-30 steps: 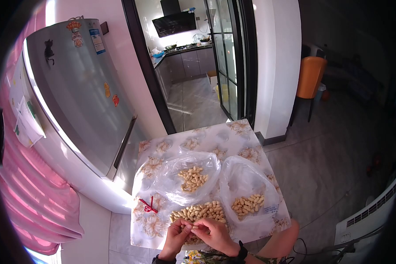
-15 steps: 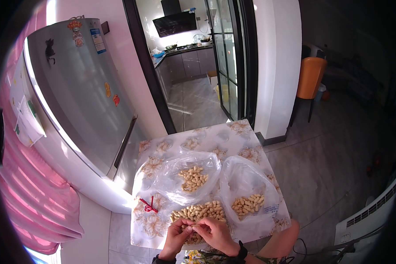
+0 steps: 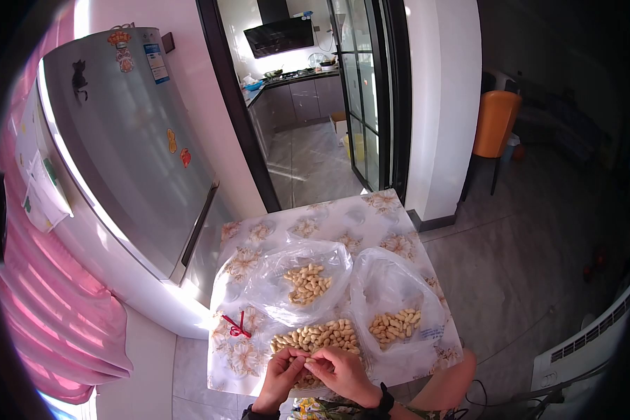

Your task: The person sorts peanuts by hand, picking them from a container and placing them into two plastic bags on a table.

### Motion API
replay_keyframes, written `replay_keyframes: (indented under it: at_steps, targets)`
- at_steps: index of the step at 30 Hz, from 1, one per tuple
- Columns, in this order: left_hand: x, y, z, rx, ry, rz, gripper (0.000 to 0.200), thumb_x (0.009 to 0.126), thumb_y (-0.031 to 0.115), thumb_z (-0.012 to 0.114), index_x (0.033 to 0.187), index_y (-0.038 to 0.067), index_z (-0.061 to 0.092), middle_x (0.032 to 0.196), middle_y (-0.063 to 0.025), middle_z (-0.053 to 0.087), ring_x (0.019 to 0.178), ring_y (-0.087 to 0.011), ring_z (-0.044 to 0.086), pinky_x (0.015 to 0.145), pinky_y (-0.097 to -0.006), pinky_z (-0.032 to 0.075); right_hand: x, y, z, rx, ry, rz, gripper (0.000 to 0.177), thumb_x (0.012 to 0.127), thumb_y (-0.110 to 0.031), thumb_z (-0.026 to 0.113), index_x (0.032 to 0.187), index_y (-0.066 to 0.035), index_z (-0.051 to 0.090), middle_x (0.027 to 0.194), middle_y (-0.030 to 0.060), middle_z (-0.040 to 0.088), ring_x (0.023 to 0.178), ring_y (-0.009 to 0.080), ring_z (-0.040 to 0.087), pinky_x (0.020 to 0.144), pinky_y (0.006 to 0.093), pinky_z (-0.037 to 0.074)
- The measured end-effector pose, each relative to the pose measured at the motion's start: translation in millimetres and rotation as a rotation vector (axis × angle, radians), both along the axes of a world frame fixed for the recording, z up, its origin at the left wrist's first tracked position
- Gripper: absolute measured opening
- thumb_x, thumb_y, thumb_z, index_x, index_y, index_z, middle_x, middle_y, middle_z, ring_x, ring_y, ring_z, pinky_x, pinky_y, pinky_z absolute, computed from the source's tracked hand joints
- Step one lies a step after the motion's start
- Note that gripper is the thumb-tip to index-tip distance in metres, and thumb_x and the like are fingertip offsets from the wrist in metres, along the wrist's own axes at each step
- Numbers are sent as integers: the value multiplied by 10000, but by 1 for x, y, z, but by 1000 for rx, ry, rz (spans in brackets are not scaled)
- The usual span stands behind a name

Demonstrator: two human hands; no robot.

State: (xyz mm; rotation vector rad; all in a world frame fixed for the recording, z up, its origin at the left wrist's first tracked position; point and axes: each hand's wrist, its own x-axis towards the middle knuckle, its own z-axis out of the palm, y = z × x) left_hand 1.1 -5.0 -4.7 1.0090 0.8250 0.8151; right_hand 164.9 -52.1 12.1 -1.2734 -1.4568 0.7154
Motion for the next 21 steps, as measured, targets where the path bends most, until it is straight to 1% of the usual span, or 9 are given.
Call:
replay_keyframes:
  at_steps: [4, 9, 13, 15, 16, 18, 21]
  targets:
    - [0, 0, 3, -7, 19, 5, 159, 991, 160, 583, 1088, 35, 598, 890, 10, 613, 755, -39, 543, 680, -175, 446, 0, 0, 0, -7, -13, -17, 204, 873, -195, 730, 900, -13, 643, 762, 79, 658, 627, 168, 654, 560, 285, 509]
    - [0, 0, 5, 27, -30, 10, 219, 986, 158, 591, 1161, 34, 543, 929, 8, 603, 809, -51, 547, 728, -185, 449, 0, -1, 2, -6, -15, -20, 201, 872, -193, 729, 899, -14, 641, 757, 77, 658, 625, 168, 653, 561, 285, 509]
    - [-1, 1, 6, 16, -23, 12, 224, 982, 138, 587, 1172, 33, 538, 961, -3, 593, 834, -53, 537, 741, -189, 439, 0, -1, 0, 1, -12, -20, 198, 871, -191, 730, 902, -16, 642, 761, 75, 661, 626, 168, 655, 564, 283, 511]
    - [0, 1, 10, 13, 6, 39, 234, 927, 49, 563, 1160, 52, 537, 876, 21, 560, 700, -31, 476, 587, -169, 362, 0, -1, 0, 6, -20, -21, 194, 871, -188, 730, 905, -17, 644, 764, 75, 663, 628, 168, 656, 566, 282, 512]
    - [0, 1, 10, 13, 6, 39, 234, 927, 49, 563, 1160, 52, 537, 876, 21, 560, 700, -31, 476, 587, -169, 362, 0, -1, 0, 10, -28, -22, 191, 871, -186, 729, 908, -18, 646, 768, 76, 665, 630, 168, 657, 567, 282, 513]
    - [-1, 1, 8, 62, 32, 24, 321, 856, -28, 523, 1168, 45, 535, 875, 20, 542, 680, -31, 457, 577, -171, 342, 0, -2, 1, 6, -24, -21, 188, 872, -183, 729, 912, -19, 649, 770, 76, 666, 631, 169, 658, 568, 282, 513]
    - [-1, 2, 4, 80, 31, 18, 361, 824, -50, 511, 1173, 38, 533, 882, 17, 539, 682, -29, 455, 580, -167, 340, 0, -2, 2, -2, -24, -20, 182, 873, -179, 727, 919, -19, 653, 775, 75, 667, 634, 168, 658, 569, 280, 514]
